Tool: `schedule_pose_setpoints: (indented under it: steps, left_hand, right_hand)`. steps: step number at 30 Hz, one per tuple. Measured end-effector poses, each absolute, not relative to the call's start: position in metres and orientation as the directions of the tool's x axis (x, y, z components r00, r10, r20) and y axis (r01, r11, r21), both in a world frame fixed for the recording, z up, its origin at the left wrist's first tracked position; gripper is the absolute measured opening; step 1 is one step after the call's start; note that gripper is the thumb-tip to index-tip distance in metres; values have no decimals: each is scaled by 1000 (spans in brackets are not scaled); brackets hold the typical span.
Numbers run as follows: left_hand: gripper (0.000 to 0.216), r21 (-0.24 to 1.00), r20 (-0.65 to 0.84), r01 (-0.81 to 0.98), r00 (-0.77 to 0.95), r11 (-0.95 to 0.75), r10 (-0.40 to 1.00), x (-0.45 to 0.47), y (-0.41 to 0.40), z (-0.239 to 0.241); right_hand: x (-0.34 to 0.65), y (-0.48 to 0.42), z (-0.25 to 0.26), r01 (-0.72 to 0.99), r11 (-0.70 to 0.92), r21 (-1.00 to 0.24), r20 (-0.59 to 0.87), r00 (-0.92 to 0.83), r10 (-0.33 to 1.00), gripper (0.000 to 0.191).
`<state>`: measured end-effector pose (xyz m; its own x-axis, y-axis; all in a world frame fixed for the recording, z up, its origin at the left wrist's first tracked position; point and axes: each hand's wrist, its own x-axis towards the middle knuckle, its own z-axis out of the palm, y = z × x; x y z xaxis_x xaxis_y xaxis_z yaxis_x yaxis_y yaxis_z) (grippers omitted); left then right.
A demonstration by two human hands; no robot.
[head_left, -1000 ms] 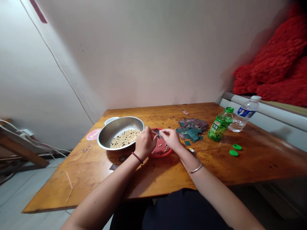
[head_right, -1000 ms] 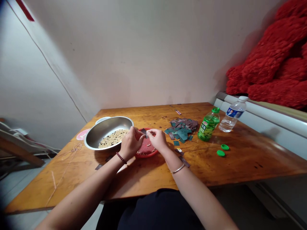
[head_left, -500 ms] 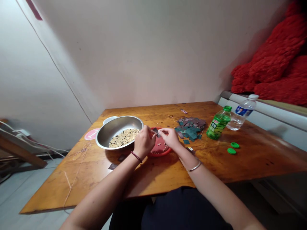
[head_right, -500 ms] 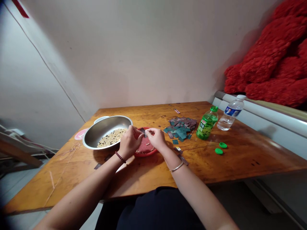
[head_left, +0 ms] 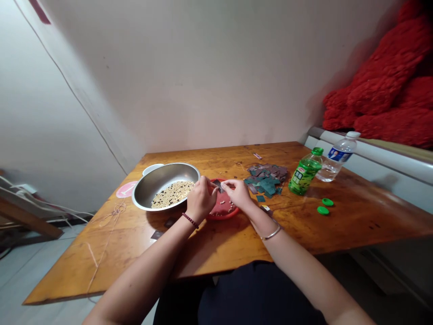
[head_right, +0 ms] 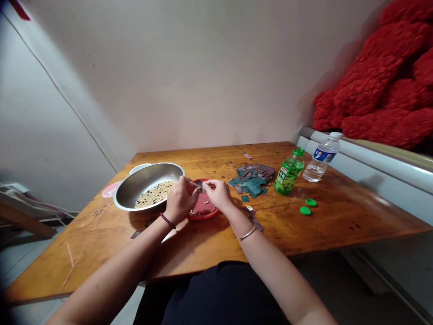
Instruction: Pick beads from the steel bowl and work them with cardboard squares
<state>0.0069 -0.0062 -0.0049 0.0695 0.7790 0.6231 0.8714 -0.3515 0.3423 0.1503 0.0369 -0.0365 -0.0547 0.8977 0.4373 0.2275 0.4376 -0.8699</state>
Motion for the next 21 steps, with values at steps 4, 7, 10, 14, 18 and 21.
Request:
schedule_pose_setpoints:
  steps: [4, 7, 10, 14, 18, 21]
  left_hand:
    - [20, 312, 616, 877, 106, -366, 780, 7, -5, -6]
    - [20, 325, 626, 888, 55, -325, 778, 6, -5, -5]
    - [19, 350, 629, 872, 52, -342, 776, 6, -6, -3]
    - [19, 341, 637, 877, 50, -339, 769, 6, -7, -1]
    - [18, 338, 649, 881, 37, -332, 760, 6, -7, 0]
    - [17, 315, 651, 890, 51, -330, 758, 6, -7, -1]
  right_hand:
    - [151, 37, -37, 230, 440, -868, 441, -53, 896, 19]
    - [151, 38, -37, 221, 439, -871, 437, -60, 898, 19]
    - [151, 39, -38, 207, 438, -875, 434, -65, 898, 19]
    - [151, 38, -36, 235, 438, -868, 436, -64, 898, 19]
    - [151, 36, -33, 247, 447, -860, 443, -78, 893, 19]
    - [151, 35, -32, 245, 441, -864, 434, -82, 897, 19]
